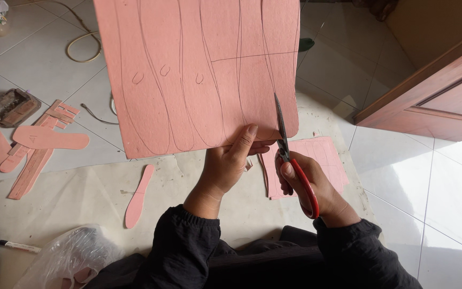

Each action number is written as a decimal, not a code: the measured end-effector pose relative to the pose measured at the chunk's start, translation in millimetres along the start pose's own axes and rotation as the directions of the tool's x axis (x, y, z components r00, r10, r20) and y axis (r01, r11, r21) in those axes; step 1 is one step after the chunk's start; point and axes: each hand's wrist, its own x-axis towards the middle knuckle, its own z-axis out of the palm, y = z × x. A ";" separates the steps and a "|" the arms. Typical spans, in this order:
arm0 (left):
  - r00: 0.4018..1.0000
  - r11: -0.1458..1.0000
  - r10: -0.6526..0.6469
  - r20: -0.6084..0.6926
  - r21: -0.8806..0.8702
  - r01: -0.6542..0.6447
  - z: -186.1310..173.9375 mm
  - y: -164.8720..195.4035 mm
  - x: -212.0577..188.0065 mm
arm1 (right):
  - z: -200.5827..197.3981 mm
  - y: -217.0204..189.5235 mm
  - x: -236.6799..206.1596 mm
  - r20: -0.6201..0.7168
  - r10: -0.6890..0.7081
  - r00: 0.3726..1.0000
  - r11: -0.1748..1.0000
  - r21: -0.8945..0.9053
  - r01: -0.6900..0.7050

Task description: The person uses red-handled scissors to cut a pink sheet of material along pre-drawn curved lines. They rotate the sheet to follow the outlines and trim the edges of a completed piece, placing cut pieces on the floor.

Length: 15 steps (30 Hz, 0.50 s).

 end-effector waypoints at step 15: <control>0.998 0.998 0.007 -0.064 -0.065 -0.011 10.4 1.3 -5.1 | 9.5 3.2 -2.6 -0.060 -0.038 0.997 0.999 0.014 0.039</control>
